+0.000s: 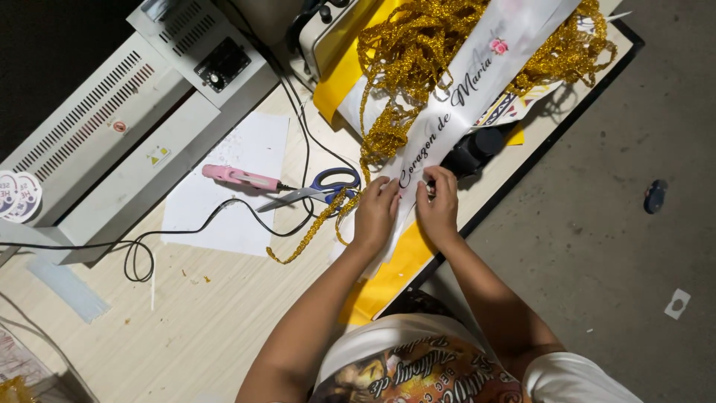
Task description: The person decorates white sashes with gold glitter trim. They use a hot glue gun to apply adhesive to the sashes and then press the trim onto the glued areas. The person handles multiple sashes, including ones with text like 'Reyna de las Flores' and 'Corazon de Maria'.
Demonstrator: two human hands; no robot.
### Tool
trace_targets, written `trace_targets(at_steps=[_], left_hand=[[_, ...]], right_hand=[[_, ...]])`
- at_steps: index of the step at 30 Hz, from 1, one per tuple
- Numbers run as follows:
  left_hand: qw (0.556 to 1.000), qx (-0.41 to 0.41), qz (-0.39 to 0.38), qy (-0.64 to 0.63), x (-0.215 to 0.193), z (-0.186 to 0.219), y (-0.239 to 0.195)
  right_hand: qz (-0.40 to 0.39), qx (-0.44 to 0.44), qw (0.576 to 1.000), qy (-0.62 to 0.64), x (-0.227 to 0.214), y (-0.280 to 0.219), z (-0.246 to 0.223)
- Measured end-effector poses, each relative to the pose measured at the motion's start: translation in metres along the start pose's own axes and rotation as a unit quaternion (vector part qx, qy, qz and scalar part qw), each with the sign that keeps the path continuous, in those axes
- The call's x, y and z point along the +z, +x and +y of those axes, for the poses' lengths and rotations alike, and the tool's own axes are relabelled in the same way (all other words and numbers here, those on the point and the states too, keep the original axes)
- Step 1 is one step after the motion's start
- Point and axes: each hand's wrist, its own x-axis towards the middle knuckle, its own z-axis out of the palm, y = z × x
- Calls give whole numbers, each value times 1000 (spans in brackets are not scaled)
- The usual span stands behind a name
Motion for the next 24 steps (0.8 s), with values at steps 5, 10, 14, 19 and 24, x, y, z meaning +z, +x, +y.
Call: trace_targets(at_steps=[5, 10, 14, 19, 24], left_hand=[[996, 58, 15, 71, 3, -3, -12], [989, 104, 40, 101, 9, -7, -17], [995, 68, 11, 74, 5, -6, -19], [999, -19, -19, -44, 6, -11, -10], [994, 85, -9, -66, -25, 16, 3]], right_hand=[[-8, -2, 1000, -20, 2, -2, 1], [0, -6, 1000, -29, 3, -4, 4], [-7, -2, 999, -31, 3, -4, 2], [-8, -12, 1000, -11, -2, -3, -7], [26, -206, 974, -85, -24, 32, -64]])
